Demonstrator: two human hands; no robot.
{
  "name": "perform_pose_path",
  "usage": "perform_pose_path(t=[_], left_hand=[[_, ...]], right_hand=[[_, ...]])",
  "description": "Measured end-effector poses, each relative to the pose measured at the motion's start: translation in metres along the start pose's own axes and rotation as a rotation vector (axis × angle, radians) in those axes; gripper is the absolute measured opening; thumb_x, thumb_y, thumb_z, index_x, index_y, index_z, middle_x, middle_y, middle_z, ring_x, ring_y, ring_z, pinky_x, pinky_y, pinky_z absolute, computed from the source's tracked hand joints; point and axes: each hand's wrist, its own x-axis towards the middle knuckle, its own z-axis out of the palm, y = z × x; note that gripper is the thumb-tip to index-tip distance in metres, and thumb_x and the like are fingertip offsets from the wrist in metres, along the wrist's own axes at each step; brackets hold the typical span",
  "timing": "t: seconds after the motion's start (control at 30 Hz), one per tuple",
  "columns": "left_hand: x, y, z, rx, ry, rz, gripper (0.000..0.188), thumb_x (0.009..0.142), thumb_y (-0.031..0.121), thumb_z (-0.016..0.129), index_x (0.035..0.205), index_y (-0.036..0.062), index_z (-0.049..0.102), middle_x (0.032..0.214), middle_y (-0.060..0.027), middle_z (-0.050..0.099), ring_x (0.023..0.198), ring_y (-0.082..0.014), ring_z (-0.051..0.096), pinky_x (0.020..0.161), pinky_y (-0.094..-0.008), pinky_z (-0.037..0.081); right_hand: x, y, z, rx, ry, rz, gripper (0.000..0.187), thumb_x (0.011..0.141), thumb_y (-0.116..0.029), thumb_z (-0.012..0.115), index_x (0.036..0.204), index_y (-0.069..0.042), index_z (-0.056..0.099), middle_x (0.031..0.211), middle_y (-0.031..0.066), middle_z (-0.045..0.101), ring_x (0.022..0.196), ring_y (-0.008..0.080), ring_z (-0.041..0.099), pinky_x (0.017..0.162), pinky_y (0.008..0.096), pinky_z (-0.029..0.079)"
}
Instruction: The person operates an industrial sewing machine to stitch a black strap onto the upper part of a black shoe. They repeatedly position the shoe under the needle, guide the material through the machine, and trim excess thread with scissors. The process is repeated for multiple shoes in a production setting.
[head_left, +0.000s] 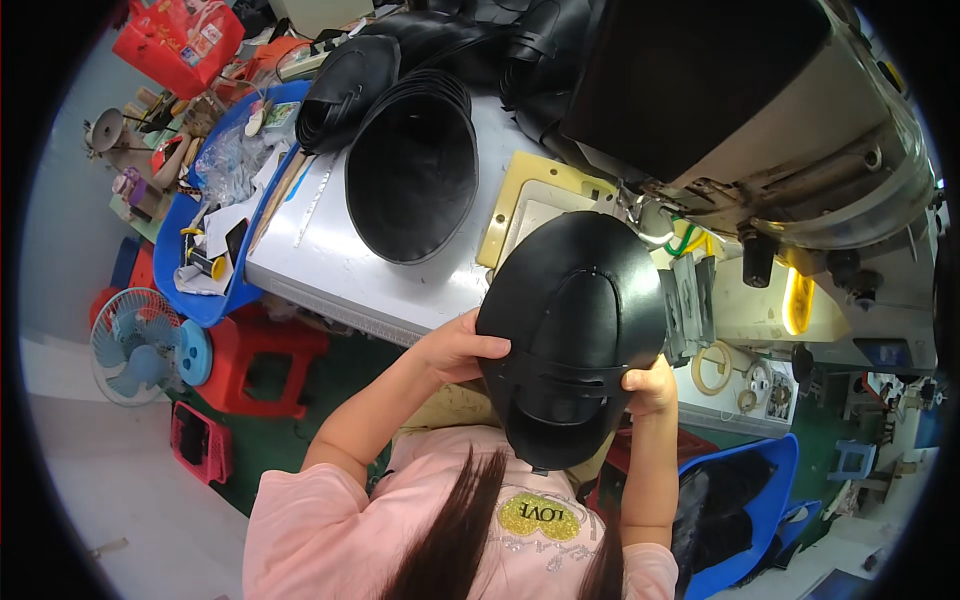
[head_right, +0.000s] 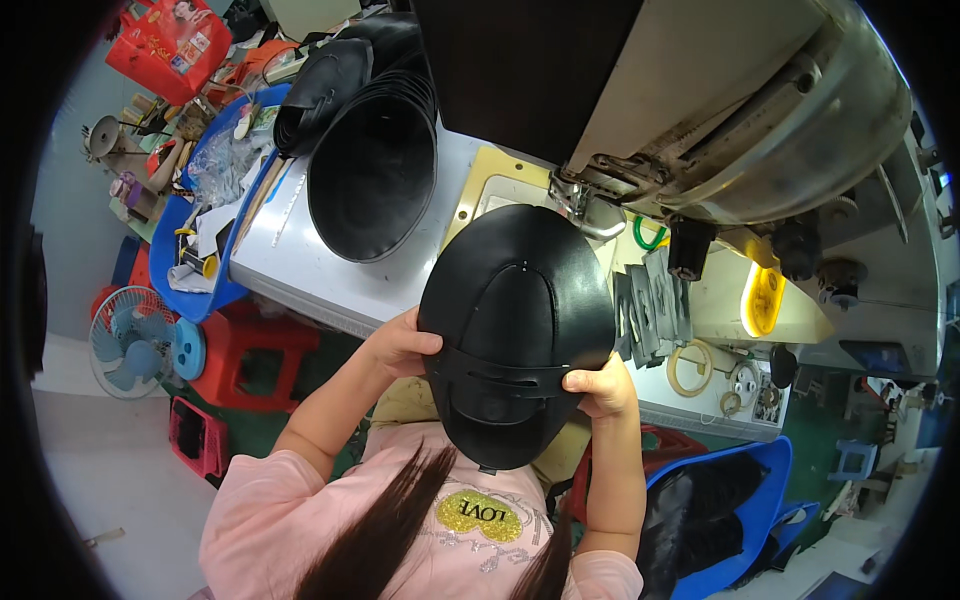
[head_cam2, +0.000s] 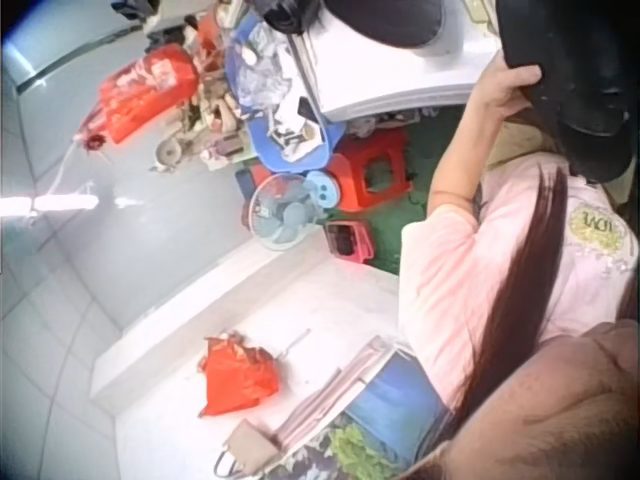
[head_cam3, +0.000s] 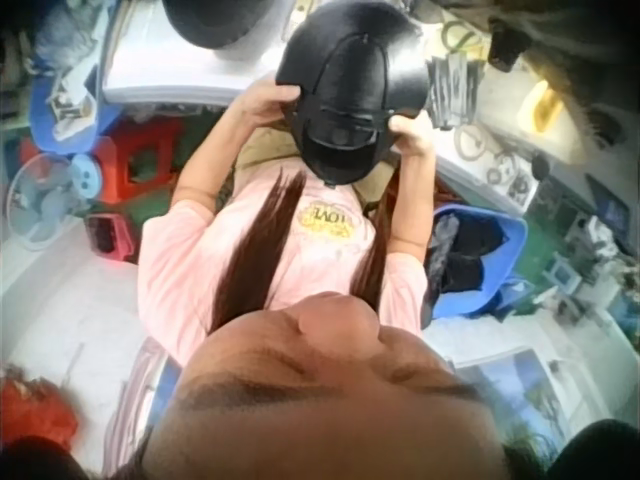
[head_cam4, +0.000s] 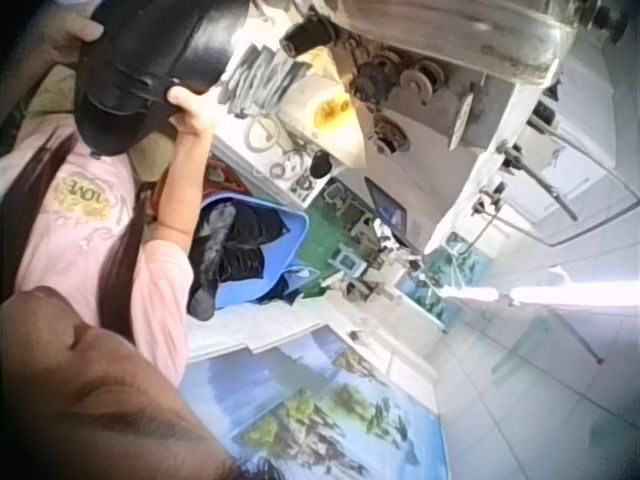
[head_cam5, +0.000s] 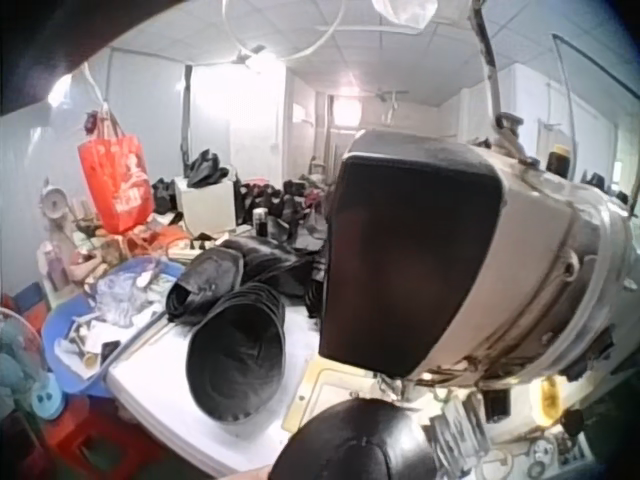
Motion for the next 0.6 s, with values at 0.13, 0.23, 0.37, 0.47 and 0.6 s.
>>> perform_pose_path(t=[0.13, 0.23, 0.37, 0.47, 0.6], left_hand=[[0.0, -0.001, 0.001, -0.028, -0.032, 0.03, 0.053, 0.07, 0.007, 0.064, 0.117, -0.0008, 0.042, 0.112, -0.0126, 0.051, 0.101, -0.0215, 0.052, 0.089, -0.0338, 0.041], [-0.003, -0.002, -0.004, -0.024, -0.024, 0.054, 0.052, 0.071, 0.008, 0.064, 0.117, -0.0008, 0.042, 0.113, -0.0122, 0.051, 0.101, -0.0213, 0.052, 0.089, -0.0333, 0.041], [-0.007, 0.0, -0.008, 0.254, 0.191, 0.138, 0.053, 0.071, 0.008, 0.063, 0.118, -0.0007, 0.04, 0.111, -0.011, 0.051, 0.099, -0.0201, 0.051, 0.087, -0.0323, 0.04], [-0.008, -0.003, -0.008, 1.284, 0.598, 0.603, 0.056, 0.069, 0.01, 0.064, 0.119, 0.0012, 0.04, 0.106, -0.0121, 0.051, 0.095, -0.0225, 0.05, 0.084, -0.0331, 0.038], [-0.019, -0.006, 0.023, 1.885, 0.175, 1.043, 0.044, 0.06, 0.008, 0.064, 0.102, 0.0032, 0.052, 0.104, -0.0139, 0.051, 0.094, -0.03, 0.05, 0.083, -0.0412, 0.039]], right_hand=[[0.004, -0.002, 0.005, 0.007, 0.01, 0.02, 0.052, 0.054, 0.002, 0.068, 0.103, 0.004, 0.051, 0.095, 0.0127, 0.059, 0.085, 0.0223, 0.058, 0.075, 0.0337, 0.047], [0.007, 0.0, 0.005, -0.005, 0.014, 0.031, 0.052, 0.054, 0.003, 0.068, 0.103, 0.003, 0.051, 0.095, 0.0122, 0.059, 0.084, 0.0222, 0.058, 0.075, 0.0337, 0.047], [0.009, -0.001, 0.011, -0.055, 0.064, 0.001, 0.053, 0.054, 0.003, 0.068, 0.104, 0.003, 0.051, 0.094, 0.0108, 0.059, 0.083, 0.0208, 0.058, 0.076, 0.0317, 0.047], [0.01, -0.007, 0.024, -0.18, 0.166, -0.009, 0.054, 0.055, 0.004, 0.069, 0.105, 0.002, 0.05, 0.093, 0.0089, 0.058, 0.083, 0.0184, 0.057, 0.076, 0.0295, 0.046], [0.02, -0.009, 0.038, -0.281, 0.163, 0.031, 0.054, 0.056, 0.005, 0.068, 0.106, 0.001, 0.049, 0.093, 0.0067, 0.057, 0.083, 0.0158, 0.056, 0.076, 0.0279, 0.045]])
